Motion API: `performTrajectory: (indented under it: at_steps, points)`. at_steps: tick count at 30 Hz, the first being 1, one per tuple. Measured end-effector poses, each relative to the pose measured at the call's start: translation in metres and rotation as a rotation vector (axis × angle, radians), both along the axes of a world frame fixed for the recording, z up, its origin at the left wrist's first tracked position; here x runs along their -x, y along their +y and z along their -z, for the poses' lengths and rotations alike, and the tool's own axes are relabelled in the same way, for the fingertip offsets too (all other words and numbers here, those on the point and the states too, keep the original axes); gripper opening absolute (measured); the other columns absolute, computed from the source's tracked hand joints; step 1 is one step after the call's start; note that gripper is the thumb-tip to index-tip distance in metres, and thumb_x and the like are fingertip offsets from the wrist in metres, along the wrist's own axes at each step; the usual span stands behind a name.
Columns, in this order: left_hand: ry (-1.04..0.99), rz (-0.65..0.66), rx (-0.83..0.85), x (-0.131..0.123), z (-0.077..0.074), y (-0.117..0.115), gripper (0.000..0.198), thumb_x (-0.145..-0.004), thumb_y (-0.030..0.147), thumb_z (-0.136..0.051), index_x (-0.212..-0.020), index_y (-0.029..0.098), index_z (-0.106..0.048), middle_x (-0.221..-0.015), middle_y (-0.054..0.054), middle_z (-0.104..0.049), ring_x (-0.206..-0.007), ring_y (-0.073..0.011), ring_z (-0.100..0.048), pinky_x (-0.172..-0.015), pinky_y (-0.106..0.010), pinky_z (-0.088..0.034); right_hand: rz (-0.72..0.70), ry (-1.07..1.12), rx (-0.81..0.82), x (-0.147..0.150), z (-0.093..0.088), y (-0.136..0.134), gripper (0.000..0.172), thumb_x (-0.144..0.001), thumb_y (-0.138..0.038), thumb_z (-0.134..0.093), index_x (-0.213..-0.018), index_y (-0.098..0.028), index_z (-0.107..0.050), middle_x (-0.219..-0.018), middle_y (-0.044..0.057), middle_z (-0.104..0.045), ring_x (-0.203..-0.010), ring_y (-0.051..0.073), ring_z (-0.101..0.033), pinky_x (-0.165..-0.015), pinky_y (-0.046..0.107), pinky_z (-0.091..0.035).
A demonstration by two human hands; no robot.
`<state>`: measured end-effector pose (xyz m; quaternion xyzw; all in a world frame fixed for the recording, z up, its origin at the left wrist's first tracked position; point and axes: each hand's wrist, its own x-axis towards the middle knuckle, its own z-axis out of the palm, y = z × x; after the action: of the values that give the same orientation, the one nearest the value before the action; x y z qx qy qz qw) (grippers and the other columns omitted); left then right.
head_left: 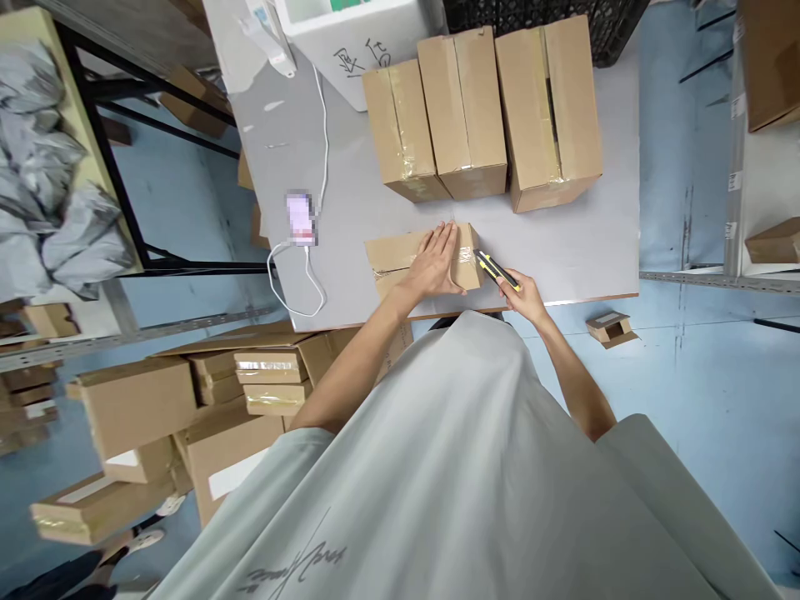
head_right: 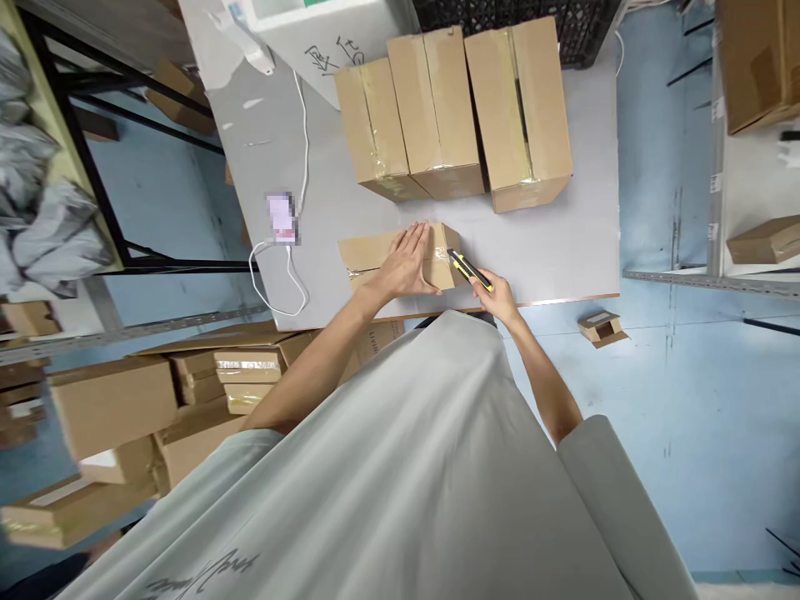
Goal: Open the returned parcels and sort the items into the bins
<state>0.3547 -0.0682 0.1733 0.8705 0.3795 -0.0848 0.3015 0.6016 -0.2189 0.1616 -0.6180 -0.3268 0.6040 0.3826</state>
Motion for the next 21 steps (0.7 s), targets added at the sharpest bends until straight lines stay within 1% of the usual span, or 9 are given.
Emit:
performTrajectory:
  at_steps: [5, 9, 11, 13, 14, 16, 19, 21]
  points:
    - [-0.03, -0.002, -0.001, 0.003, 0.005, 0.001, 0.171, -0.065, 0.068, -0.103, -0.188, 0.006, -0.002, -0.194, -0.032, -0.008, -0.182, -0.0522, -0.004, -0.148, -0.064, -0.006, -0.037, -0.005, 0.038, -0.004, -0.013, -0.021, 0.068, -0.093, -0.085, -0.076, -0.118, -0.021, -0.077, -0.073, -0.003, -0.064, -0.043, 0.01, -0.049, -0.04, 0.026, -0.04]
    - [-0.064, -0.003, 0.002, -0.002, 0.008, 0.0, 0.168, -0.066, 0.069, -0.101, -0.188, 0.008, -0.003, -0.194, -0.03, -0.007, -0.182, -0.0511, -0.003, -0.148, -0.063, -0.004, -0.06, -0.021, 0.096, -0.008, -0.017, -0.044, 0.073, -0.089, -0.088, -0.076, -0.117, -0.021, -0.077, -0.069, -0.004, -0.063, -0.043, 0.01, -0.045, -0.039, 0.026, -0.039]
    - [-0.078, -0.007, 0.011, -0.004, 0.007, 0.0, 0.168, -0.066, 0.07, -0.101, -0.189, 0.009, -0.004, -0.194, -0.03, -0.006, -0.182, -0.0508, -0.003, -0.148, -0.064, -0.004, -0.07, -0.039, 0.108, -0.01, -0.019, -0.052, 0.073, -0.087, -0.089, -0.077, -0.114, -0.021, -0.077, -0.068, -0.005, -0.062, -0.044, 0.01, -0.044, -0.039, 0.026, -0.038]
    - [-0.08, -0.025, 0.023, 0.002, 0.002, 0.001, 0.169, -0.064, 0.071, -0.103, -0.188, 0.009, -0.007, -0.194, -0.031, -0.006, -0.182, -0.0515, -0.003, -0.147, -0.065, -0.003, -0.024, -0.06, 0.1, -0.011, -0.02, -0.055, 0.074, -0.086, -0.089, -0.077, -0.115, -0.021, -0.076, -0.07, -0.005, -0.064, -0.044, 0.01, -0.045, -0.039, 0.025, -0.038]
    - [-0.076, -0.046, 0.026, 0.009, -0.001, 0.003, 0.169, -0.063, 0.072, -0.103, -0.188, 0.01, -0.009, -0.194, -0.032, -0.006, -0.182, -0.0521, -0.002, -0.147, -0.067, -0.003, 0.017, -0.072, 0.087, -0.01, -0.021, -0.054, 0.074, -0.087, -0.089, -0.076, -0.116, -0.021, -0.075, -0.071, -0.004, -0.065, -0.044, 0.01, -0.046, -0.039, 0.025, -0.038]
    - [-0.059, -0.125, 0.026, 0.035, -0.011, 0.006, 0.168, -0.063, 0.076, -0.103, -0.189, 0.012, -0.011, -0.194, -0.032, -0.006, -0.181, -0.0533, -0.001, -0.145, -0.07, -0.003, 0.089, -0.096, 0.046, -0.008, -0.021, -0.047, 0.071, -0.09, -0.088, -0.075, -0.115, -0.022, -0.072, -0.075, -0.004, -0.067, -0.045, 0.01, -0.049, -0.04, 0.025, -0.04]
    - [-0.014, -0.312, 0.022, 0.091, -0.023, 0.01, 0.169, -0.065, 0.081, -0.1, -0.189, 0.014, -0.008, -0.193, -0.033, -0.005, -0.181, -0.0547, -0.001, -0.143, -0.074, -0.009, 0.119, -0.127, -0.03, 0.001, -0.017, -0.028, 0.067, -0.092, -0.087, -0.074, -0.114, -0.024, -0.067, -0.081, -0.002, -0.07, -0.046, 0.01, -0.052, -0.041, 0.025, -0.045]
    - [-0.002, -0.397, 0.055, 0.125, -0.025, 0.011, 0.17, -0.065, 0.081, -0.1, -0.189, 0.013, -0.005, -0.193, -0.034, -0.008, -0.181, -0.0549, -0.006, -0.143, -0.072, -0.016, 0.128, -0.16, -0.052, 0.011, -0.01, -0.016, 0.069, -0.093, -0.089, -0.07, -0.12, -0.026, -0.063, -0.088, -0.001, -0.073, -0.049, 0.011, -0.057, -0.043, 0.024, -0.05]
